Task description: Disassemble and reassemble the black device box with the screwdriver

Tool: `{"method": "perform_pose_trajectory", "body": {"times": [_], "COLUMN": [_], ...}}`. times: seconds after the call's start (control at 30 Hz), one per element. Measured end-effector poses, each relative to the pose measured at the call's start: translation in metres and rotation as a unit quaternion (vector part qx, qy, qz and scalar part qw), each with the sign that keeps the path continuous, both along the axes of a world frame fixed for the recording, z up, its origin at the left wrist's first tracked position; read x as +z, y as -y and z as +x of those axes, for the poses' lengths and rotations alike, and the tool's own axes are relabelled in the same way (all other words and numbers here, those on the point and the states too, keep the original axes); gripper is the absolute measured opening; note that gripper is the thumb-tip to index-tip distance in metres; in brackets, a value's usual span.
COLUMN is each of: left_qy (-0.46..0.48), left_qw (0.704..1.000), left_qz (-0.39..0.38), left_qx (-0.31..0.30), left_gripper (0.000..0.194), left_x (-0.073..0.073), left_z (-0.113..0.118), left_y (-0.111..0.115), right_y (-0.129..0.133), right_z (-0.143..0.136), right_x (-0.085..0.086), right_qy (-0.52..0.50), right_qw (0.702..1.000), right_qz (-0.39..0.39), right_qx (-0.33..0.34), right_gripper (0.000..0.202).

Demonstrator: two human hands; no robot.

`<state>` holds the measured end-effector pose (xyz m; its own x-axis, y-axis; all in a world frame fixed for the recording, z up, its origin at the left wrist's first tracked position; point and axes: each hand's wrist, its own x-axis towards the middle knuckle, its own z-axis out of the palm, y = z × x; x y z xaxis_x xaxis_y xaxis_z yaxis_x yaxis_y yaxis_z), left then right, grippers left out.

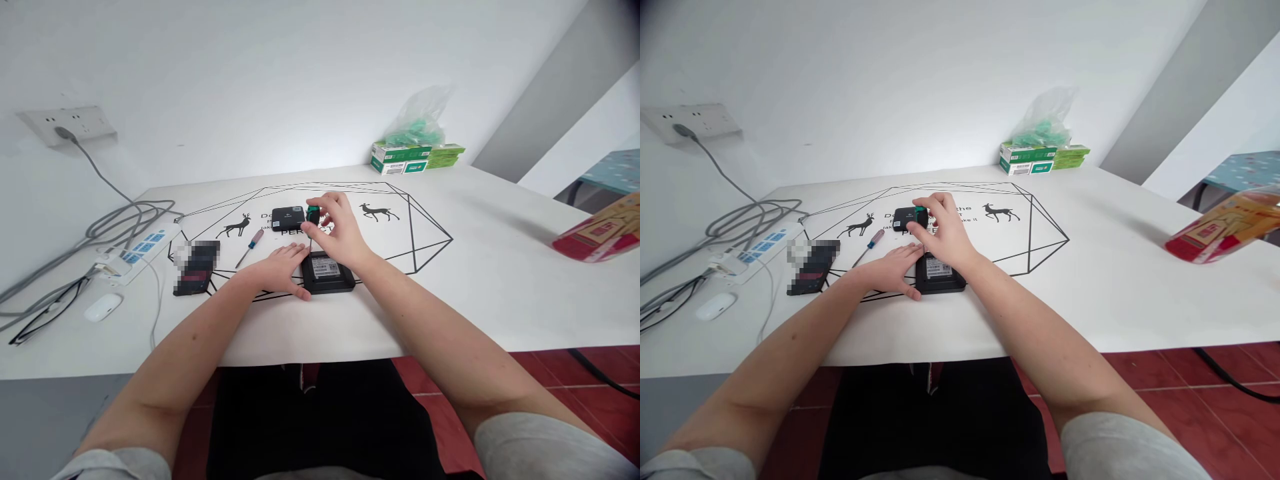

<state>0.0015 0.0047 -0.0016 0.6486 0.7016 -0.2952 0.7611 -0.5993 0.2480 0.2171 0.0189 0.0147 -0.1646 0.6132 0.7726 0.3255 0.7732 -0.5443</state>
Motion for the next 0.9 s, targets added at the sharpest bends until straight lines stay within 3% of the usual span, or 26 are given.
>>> {"method": "perform_pose_trajectory", "body": {"times": [0.13, 0.47, 0.63, 0.9], "left_qy": [-0.005, -0.001, 0.006, 0.006], "left_qw": [1.000, 1.000, 1.000, 1.000], "left_qz": [-0.003, -0.001, 0.001, 0.001], "left_qx": [-0.001, -0.005, -0.006, -0.005], "left_gripper": [0.152, 0.152, 0.151, 0.152], "left_x": [0.0002, -0.0003, -0.0007, -0.0013], "left_z": [-0.0001, 0.0000, -0.0003, -0.0008], "left_y": [-0.0003, -0.0001, -0.0004, -0.0006], "right_y": [-0.0012, -0.0014, -0.0049, 0.0007], "right_z": [-0.0003, 0.0009, 0.0006, -0.0012], "right_x": [-0.0008, -0.0019, -0.0033, -0.0008], "right_qy": [0.005, 0.017, 0.000, -0.021], "right_qw": [1.000, 1.000, 0.999, 1.000], "right_qz": [-0.004, 0.007, 0.041, -0.006], "right_qx": [-0.023, 0.016, -0.002, -0.004], "right_gripper": [0.035, 0.048, 0.047, 0.029]}}
